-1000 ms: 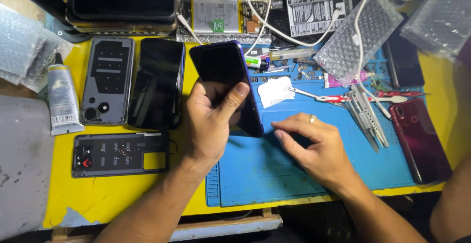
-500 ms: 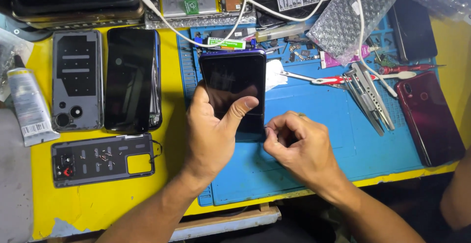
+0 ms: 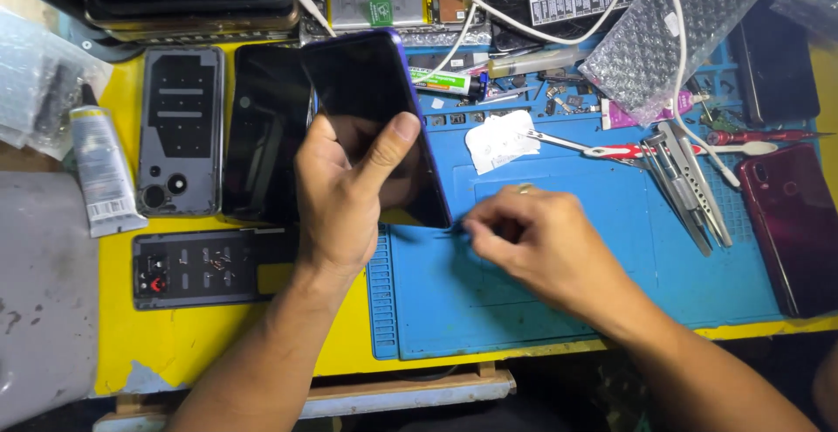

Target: Disassembling a smartphone to remove the battery and screen using specialized repair tools.

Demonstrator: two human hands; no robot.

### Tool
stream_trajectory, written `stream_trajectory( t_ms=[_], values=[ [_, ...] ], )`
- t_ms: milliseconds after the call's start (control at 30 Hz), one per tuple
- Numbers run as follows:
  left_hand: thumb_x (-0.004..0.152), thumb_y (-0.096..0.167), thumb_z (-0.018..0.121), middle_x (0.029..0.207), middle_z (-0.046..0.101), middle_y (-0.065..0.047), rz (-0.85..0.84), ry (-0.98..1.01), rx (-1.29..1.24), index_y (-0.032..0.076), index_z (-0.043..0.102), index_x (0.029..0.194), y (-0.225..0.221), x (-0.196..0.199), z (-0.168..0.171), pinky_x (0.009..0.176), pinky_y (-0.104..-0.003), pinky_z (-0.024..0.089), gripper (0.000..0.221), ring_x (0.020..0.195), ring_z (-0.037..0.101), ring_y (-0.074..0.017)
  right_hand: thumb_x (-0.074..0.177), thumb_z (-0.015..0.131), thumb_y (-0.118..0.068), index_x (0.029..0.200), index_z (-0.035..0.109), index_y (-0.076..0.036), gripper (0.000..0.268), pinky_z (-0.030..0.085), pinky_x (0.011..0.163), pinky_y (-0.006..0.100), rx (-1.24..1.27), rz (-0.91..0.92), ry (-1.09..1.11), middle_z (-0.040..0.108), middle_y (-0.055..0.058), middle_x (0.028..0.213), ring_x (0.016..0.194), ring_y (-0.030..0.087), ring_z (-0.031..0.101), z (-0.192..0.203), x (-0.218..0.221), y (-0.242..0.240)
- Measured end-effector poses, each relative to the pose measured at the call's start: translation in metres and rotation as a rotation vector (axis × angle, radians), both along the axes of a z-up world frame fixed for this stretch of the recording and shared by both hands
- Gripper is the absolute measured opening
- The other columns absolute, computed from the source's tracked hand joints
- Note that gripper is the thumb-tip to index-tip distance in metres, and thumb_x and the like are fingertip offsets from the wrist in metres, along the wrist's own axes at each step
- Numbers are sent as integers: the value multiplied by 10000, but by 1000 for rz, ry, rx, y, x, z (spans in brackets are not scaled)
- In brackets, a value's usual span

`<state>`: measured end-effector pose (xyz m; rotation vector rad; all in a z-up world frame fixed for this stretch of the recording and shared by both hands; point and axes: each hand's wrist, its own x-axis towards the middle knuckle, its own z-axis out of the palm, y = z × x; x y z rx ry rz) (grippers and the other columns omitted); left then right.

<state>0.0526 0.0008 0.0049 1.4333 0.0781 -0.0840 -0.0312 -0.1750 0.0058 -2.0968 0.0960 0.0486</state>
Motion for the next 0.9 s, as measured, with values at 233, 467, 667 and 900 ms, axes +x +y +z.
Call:
stream_trajectory(
  t_ms=[233,467,667,900],
  values=[
    [838,185,861,680,660,-53,60,39,-196,43,667,870,-8,-8,-3,547,-275,629,243,635,662,-80,858,767,-53,935,801,-60,85,567,618,361,-13,69,-178,733,140,717,627,266,696,6,4,4],
    [794,207,880,678,680,-74,-41,69,-141,22,671,893,-17,-18,-6,536,-280,630,295,616,661,-78,855,777,-50,926,827,-84,93,599,634,320,182,25,-254,735,62,680,584,159,666,5,-16,-3],
    [845,196,806,900,724,-102,-177,-126,-97,21,635,1013,-12,-23,-1,666,-278,635,297,835,720,-192,888,748,-117,961,794,-67,100,553,709,249,102,60,-173,784,31,847,730,127,713,1,-25,-6],
    [839,195,812,921,735,-98,-184,-130,-34,27,639,1044,-13,-22,-3,733,-265,615,316,847,720,-186,877,756,-73,1072,783,-56,199,598,722,235,146,94,-169,810,59,917,786,131,745,-5,-24,-10]
  ],
)
